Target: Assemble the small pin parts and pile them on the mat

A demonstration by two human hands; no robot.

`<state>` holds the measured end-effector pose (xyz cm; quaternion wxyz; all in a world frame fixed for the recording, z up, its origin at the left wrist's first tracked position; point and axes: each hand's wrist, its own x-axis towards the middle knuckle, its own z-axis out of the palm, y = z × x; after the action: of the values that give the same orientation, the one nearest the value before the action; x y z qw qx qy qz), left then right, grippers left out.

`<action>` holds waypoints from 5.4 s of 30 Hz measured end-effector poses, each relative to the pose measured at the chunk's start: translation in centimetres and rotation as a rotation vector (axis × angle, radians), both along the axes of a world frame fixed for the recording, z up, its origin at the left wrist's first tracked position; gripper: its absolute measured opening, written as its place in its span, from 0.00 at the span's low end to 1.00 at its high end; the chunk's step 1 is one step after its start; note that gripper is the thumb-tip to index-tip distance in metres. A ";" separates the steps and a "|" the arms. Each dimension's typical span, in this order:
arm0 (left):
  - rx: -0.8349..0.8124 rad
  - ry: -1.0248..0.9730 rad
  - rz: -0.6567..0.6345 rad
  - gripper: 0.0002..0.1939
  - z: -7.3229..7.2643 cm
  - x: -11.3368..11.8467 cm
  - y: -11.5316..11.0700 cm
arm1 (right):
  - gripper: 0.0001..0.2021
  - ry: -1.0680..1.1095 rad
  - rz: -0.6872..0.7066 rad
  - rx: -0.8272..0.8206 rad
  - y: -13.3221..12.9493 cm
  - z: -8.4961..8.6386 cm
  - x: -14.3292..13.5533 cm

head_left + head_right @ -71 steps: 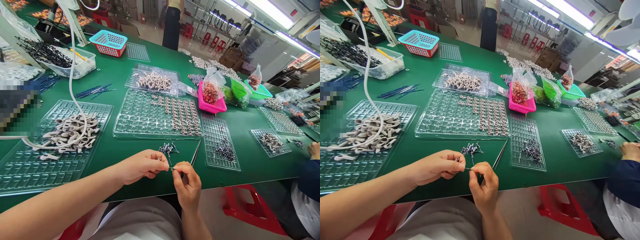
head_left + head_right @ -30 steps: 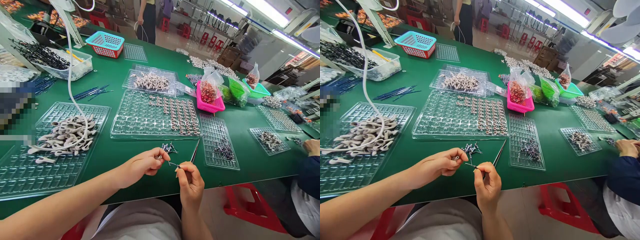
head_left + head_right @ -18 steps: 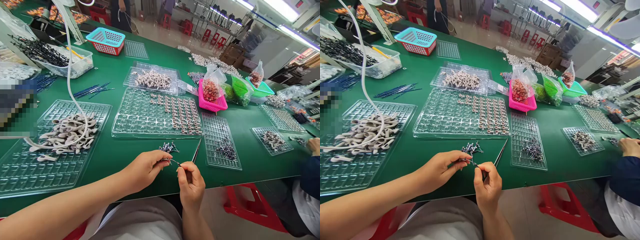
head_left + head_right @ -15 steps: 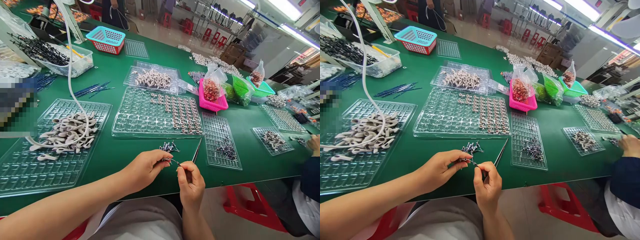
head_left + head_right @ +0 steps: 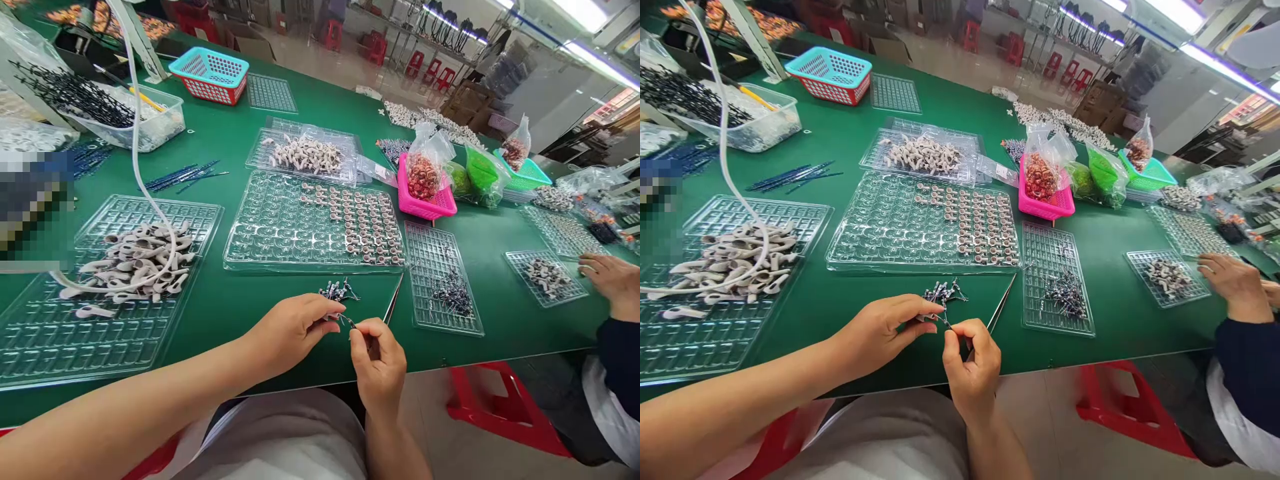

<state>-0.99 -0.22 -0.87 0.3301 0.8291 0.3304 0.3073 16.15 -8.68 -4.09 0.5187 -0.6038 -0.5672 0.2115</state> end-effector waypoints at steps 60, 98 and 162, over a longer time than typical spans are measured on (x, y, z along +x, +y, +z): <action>-0.465 -0.091 -0.054 0.08 1.2 0.0 0.4 | 0.07 0.014 0.054 0.065 -0.1 0.2 0.0; -0.200 -0.052 -0.028 0.09 1.6 0.1 -0.5 | 0.09 -0.011 0.027 -0.059 0.4 0.8 -0.2; -1.021 -0.287 0.019 0.15 2.4 -0.8 2.1 | 0.02 -0.696 0.099 -0.289 4.7 1.7 0.1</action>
<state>-1.77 1.90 1.50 0.7309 0.5093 0.3970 0.2210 16.22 -3.99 -2.35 0.1938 -0.6784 -0.7021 0.0962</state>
